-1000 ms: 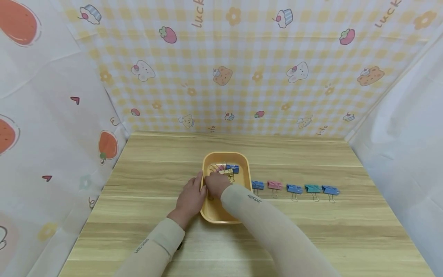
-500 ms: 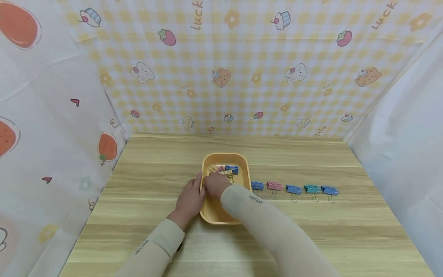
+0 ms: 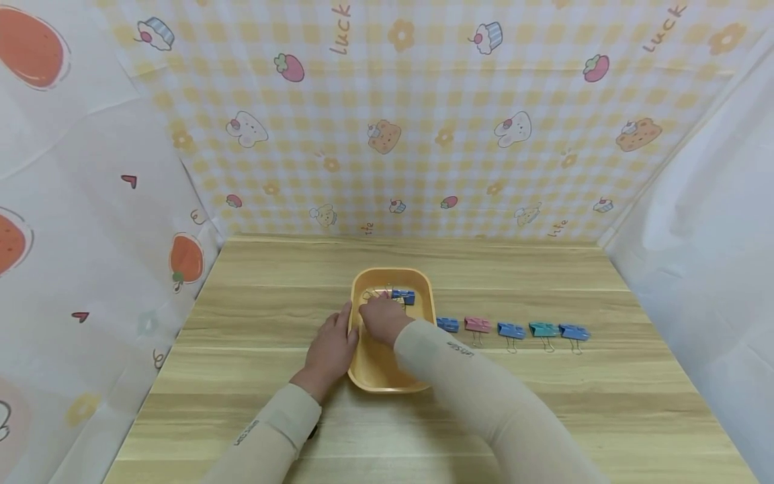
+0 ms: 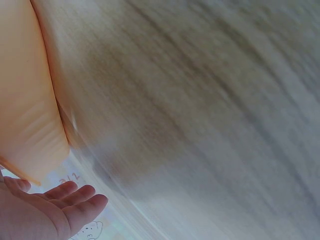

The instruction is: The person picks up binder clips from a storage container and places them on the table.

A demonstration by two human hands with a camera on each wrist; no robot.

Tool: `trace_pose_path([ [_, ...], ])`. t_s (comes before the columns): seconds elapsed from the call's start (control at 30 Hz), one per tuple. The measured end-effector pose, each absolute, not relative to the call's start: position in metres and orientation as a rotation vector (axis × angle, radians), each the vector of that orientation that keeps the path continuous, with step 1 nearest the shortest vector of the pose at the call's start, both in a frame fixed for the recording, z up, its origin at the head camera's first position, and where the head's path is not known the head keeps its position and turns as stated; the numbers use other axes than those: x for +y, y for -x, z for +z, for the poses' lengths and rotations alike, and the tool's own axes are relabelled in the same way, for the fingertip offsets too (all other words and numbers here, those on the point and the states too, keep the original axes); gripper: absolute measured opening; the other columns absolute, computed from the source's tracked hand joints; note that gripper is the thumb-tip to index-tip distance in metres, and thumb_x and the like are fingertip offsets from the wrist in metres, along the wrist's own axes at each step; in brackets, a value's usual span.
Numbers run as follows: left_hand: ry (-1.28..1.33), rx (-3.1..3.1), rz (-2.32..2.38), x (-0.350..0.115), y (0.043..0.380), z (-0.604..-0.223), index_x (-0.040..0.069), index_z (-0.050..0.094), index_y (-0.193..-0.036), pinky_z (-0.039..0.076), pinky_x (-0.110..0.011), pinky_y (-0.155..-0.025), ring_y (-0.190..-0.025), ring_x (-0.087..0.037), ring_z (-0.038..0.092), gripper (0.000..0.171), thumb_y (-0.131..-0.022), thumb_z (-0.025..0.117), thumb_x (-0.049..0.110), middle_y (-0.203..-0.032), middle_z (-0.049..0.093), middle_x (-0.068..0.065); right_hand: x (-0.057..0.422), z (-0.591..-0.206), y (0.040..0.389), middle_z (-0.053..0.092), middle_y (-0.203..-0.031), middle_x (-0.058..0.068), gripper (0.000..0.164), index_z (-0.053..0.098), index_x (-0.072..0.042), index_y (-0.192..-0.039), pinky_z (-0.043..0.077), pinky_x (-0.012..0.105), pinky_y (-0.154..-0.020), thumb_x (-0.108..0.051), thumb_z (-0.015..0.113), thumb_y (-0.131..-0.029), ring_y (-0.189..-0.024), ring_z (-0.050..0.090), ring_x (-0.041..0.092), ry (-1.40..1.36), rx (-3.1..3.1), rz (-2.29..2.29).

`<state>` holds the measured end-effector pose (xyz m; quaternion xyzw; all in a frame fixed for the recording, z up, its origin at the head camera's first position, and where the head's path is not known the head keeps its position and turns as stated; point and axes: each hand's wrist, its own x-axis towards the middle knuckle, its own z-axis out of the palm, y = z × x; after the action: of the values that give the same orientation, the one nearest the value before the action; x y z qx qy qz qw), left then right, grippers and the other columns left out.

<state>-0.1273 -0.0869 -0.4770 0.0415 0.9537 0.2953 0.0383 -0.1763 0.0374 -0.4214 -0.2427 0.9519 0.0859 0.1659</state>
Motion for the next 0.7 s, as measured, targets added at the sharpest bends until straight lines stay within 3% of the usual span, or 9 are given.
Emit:
trace_pose_path([
  [0.23,-0.137,2.932,0.935,-0.087,0.126,-0.475,0.01,0.027,-0.153,0.046,-0.056,-0.093,-0.118,-0.044,0.052,0.057,-0.102,0.042,0.03,-0.135,0.047,-0.026,0.042,-0.415,0.173,0.063,-0.114,0.01,0.022,0.064,-0.011,-0.117,0.058,0.036,-0.076,-0.012,0.056,-0.097,-0.112,0.061,0.026,0.714,2.733,0.18],
  [0.5,-0.137,2.934,0.933,-0.088,0.125,-0.476,0.01,0.027,-0.153,0.046,-0.058,-0.092,-0.119,-0.045,0.051,0.057,-0.102,0.042,0.03,-0.137,0.046,-0.027,0.048,-0.409,0.17,0.058,-0.129,0.014,0.022,0.063,-0.011,-0.117,0.057,0.039,-0.079,-0.012,0.058,-0.096,-0.124,0.054,0.031,0.748,2.751,0.139],
  [0.7,-0.132,2.914,0.93,-0.088,0.125,-0.475,0.011,0.025,-0.153,0.046,-0.058,-0.092,-0.122,-0.046,0.048,0.057,-0.102,0.041,0.03,-0.139,0.044,-0.028,0.053,-0.403,0.168,0.058,-0.129,0.01,0.033,0.061,-0.012,-0.125,0.055,0.036,-0.085,-0.008,0.063,-0.092,-0.119,0.057,0.027,0.76,2.754,0.114],
])
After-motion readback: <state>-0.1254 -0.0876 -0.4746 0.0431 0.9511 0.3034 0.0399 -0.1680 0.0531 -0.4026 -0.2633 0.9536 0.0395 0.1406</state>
